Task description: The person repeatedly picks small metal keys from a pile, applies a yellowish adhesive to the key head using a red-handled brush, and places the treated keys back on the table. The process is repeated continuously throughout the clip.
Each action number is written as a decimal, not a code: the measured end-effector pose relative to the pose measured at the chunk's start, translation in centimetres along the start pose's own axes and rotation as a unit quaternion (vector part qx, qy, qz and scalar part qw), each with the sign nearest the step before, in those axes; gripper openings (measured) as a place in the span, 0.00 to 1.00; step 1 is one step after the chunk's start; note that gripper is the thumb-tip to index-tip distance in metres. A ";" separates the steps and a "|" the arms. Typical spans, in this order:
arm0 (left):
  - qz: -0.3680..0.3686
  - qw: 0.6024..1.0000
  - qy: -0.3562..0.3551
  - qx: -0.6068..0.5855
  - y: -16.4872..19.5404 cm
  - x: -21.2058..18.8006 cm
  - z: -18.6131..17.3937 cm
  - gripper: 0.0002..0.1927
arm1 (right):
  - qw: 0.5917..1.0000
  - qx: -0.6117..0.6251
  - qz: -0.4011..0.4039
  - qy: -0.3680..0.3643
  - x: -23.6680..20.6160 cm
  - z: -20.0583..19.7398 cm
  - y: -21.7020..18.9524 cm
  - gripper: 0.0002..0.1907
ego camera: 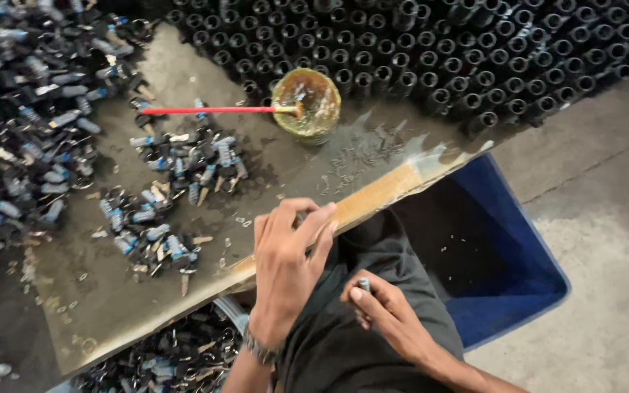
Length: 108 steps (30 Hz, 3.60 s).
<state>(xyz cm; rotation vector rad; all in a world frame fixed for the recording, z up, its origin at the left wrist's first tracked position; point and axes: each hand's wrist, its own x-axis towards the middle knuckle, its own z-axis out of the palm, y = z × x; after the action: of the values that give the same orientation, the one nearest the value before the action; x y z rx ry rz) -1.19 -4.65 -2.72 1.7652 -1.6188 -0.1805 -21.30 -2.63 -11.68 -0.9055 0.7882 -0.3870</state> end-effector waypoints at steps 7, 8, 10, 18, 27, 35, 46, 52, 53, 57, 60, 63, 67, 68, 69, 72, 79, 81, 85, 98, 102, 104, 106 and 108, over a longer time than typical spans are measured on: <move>0.030 0.997 -0.032 0.066 -0.8 0.7 2.2 0.23 | 0.999 0.023 -0.030 0.032 0.0 -2.0 -0.2 0.17; 0.029 0.997 -0.030 0.065 -0.9 0.4 2.1 0.23 | 0.999 0.014 -0.035 0.038 0.3 -2.0 -0.5 0.16; 0.025 0.997 -0.024 0.063 -0.9 -0.3 1.8 0.23 | 0.998 0.010 -0.036 0.049 0.8 -1.8 -1.2 0.14; -0.037 0.998 0.037 0.020 -0.1 -2.9 0.9 0.10 | 0.998 -0.011 0.009 0.068 2.7 -0.3 -4.2 0.11; -0.100 0.990 0.086 -0.049 1.4 -4.7 0.2 0.09 | 0.995 0.080 0.026 0.060 2.9 0.5 -6.1 0.11; -0.061 0.994 0.081 -0.029 1.4 -4.9 0.4 0.09 | 0.998 -0.004 0.017 0.061 2.9 0.2 -6.9 0.07; -0.111 0.984 0.094 -0.100 2.0 -5.4 0.7 0.10 | 0.994 -0.046 -0.013 0.099 2.8 0.1 -6.2 0.05; -0.262 0.925 0.078 -0.264 1.6 -4.9 0.7 0.03 | 0.915 -0.287 -0.247 0.139 3.7 1.3 -7.0 0.05; -0.256 0.933 0.085 -0.239 1.4 -4.8 0.6 0.02 | 0.890 -0.328 -0.275 0.159 4.1 1.5 -7.4 0.05; -0.207 0.958 0.118 -0.157 1.0 -4.7 0.3 0.03 | 0.842 -0.404 -0.289 0.210 6.5 2.3 -8.8 0.08; -0.214 0.959 0.116 -0.147 0.9 -5.3 -0.1 0.05 | 0.888 -0.372 -0.163 0.217 6.8 2.2 -9.4 0.10; -0.226 0.953 0.124 -0.157 1.0 -5.9 -0.3 0.06 | 0.929 -0.267 -0.164 0.196 5.7 1.4 -9.5 0.10; -0.227 0.952 0.114 -0.171 1.3 -6.1 -0.3 0.02 | 0.980 0.164 -0.112 0.003 3.4 -0.4 -9.7 0.22; -0.227 0.951 0.106 -0.182 1.4 -6.0 -0.2 0.01 | 0.981 0.170 -0.090 -0.010 3.0 -0.5 -9.6 0.22; -0.226 0.950 0.097 -0.194 1.6 -6.0 -0.2 0.01 | 0.982 0.176 -0.068 -0.022 2.6 -0.6 -9.5 0.23; -0.219 0.945 0.070 -0.231 2.3 -5.8 -0.1 0.04 | 1.000 0.000 0.001 0.025 1.4 -0.3 -8.7 0.19; -0.212 0.935 0.054 -0.278 3.4 -5.8 -0.3 0.07 | 0.993 0.099 -0.050 0.039 0.7 0.0 -6.0 0.10; -0.217 0.935 0.049 -0.276 3.5 -5.9 -0.5 0.07 | 0.992 0.108 -0.053 0.037 0.4 -0.2 -5.6 0.08; -0.195 0.945 0.060 -0.257 3.7 -6.1 -0.5 0.08 | 0.992 0.101 -0.051 0.048 0.4 -0.3 -5.3 0.08; -0.187 0.946 0.062 -0.256 3.9 -6.3 0.1 0.07 | 0.990 0.007 -0.110 0.082 0.4 -0.7 -4.8 0.11; -0.182 0.950 0.042 -0.250 3.5 -6.4 0.3 0.07 | 0.968 -0.124 -0.202 0.083 0.2 -1.3 -4.6 0.12; -0.225 0.931 0.006 -0.287 3.0 -6.3 0.5 0.07 | 0.974 -0.105 -0.193 0.062 0.3 -1.8 -4.6 0.11; -0.312 0.878 -0.056 -0.360 2.4 -6.0 0.6 0.07 | 0.977 -0.095 -0.183 0.045 0.2 -2.3 -4.5 0.11; -0.319 0.865 -0.087 -0.377 1.1 -5.0 0.2 0.03 | 0.979 -0.097 -0.175 0.033 0.4 -2.4 -4.3 0.12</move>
<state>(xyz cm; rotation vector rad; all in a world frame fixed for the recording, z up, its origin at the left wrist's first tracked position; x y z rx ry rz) -3.19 -0.06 -4.02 1.5787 -0.8007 -1.1458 -22.73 -6.65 -9.21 -1.2248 0.7362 -0.6589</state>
